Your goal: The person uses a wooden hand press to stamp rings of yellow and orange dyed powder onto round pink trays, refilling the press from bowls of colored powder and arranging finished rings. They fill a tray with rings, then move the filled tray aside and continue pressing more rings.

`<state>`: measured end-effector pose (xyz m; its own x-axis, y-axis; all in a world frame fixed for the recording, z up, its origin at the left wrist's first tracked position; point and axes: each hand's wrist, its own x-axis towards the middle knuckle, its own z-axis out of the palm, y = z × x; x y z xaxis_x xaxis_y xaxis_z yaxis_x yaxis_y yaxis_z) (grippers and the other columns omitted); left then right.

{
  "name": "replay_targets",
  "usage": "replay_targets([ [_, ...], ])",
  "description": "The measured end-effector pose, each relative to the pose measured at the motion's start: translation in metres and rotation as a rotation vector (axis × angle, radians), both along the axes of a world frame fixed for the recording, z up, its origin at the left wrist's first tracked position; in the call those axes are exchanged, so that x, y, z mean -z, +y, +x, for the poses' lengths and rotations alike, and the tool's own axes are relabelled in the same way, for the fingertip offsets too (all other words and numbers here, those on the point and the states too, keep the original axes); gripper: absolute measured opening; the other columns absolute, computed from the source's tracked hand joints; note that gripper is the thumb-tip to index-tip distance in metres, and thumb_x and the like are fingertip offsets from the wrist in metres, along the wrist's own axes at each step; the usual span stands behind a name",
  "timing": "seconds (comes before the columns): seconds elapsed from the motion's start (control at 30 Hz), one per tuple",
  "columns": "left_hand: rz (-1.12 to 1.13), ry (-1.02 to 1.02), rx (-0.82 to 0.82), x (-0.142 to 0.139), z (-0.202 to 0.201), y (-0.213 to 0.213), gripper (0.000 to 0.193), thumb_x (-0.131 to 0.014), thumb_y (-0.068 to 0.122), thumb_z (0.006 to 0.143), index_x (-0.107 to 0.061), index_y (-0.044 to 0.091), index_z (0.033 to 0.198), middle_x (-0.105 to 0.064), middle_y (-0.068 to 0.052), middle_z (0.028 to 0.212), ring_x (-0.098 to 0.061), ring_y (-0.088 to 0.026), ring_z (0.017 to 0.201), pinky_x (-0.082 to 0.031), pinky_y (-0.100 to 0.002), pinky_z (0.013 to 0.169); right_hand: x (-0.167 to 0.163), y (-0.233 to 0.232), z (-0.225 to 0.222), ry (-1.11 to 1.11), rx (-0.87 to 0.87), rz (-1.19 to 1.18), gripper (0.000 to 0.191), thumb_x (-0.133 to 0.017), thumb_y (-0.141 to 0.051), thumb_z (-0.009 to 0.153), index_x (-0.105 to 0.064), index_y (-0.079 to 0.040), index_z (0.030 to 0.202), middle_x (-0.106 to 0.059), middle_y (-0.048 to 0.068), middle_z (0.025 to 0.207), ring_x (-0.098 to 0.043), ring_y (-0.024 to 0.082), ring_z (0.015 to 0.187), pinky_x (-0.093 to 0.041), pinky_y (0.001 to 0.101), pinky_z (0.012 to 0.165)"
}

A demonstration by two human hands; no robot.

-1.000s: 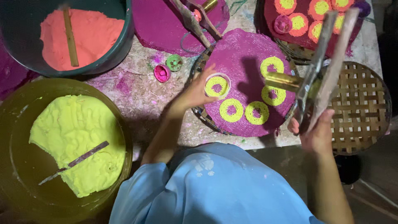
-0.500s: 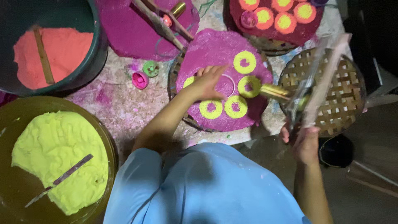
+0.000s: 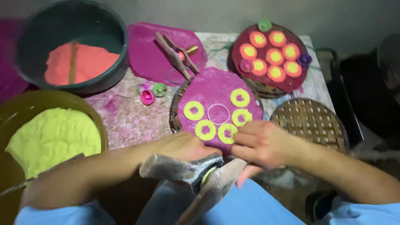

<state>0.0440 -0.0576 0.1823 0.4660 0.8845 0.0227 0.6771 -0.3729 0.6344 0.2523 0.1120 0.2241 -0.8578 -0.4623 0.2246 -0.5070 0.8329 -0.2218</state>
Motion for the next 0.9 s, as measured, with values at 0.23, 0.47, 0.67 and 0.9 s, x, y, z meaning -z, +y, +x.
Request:
replay_targets([
  [0.23,0.006,0.048,-0.290,0.006,-0.015,-0.103,0.050,-0.057,0.034,0.084,-0.058,0.020,0.131,-0.073,-0.016,0.083,-0.072,-0.040,0.073,-0.054,-0.054,0.063,0.023,-0.032,-0.035,-0.647,-0.244,-0.610,0.045,-0.060,-0.043,0.108,-0.056,-0.003,0.088,-0.057,0.011,0.079,-0.063,0.033,0.075,-0.046,0.0437,0.067],
  [0.47,-0.151,-0.096,-0.676,0.088,-0.147,-0.239,0.051,-0.068,0.022,0.088,-0.060,0.008,0.136,-0.072,-0.018,0.112,-0.071,-0.035,0.101,-0.055,-0.046,0.089,0.027,-0.062,-0.116,-0.276,-0.267,-0.373,0.038,-0.074,-0.039,0.090,-0.057,-0.007,0.080,-0.053,0.008,0.071,-0.060,0.028,0.065,-0.045,0.0405,0.059],
  [0.67,-0.360,-1.300,-0.619,0.119,-0.193,-0.346,0.055,-0.068,0.014,0.092,-0.056,-0.004,0.143,-0.063,-0.021,0.142,-0.062,-0.035,0.128,-0.049,-0.043,0.112,0.011,-0.110,-0.266,0.568,-0.448,0.198,0.023,-0.073,-0.018,0.076,-0.068,-0.011,0.098,-0.063,0.005,0.080,-0.061,0.021,0.070,-0.042,0.0369,0.058],
  [0.9,-0.197,-1.636,-0.334,0.105,-0.249,-0.446,0.074,-0.068,0.028,0.091,-0.043,-0.001,0.154,-0.048,-0.020,0.157,-0.045,-0.033,0.149,-0.039,-0.053,0.122,-0.002,-0.209,-0.389,0.885,-0.460,0.411,0.018,-0.077,-0.009,0.087,-0.068,-0.018,0.100,-0.060,-0.001,0.081,-0.061,0.018,0.075,-0.043,0.0331,0.069],
])
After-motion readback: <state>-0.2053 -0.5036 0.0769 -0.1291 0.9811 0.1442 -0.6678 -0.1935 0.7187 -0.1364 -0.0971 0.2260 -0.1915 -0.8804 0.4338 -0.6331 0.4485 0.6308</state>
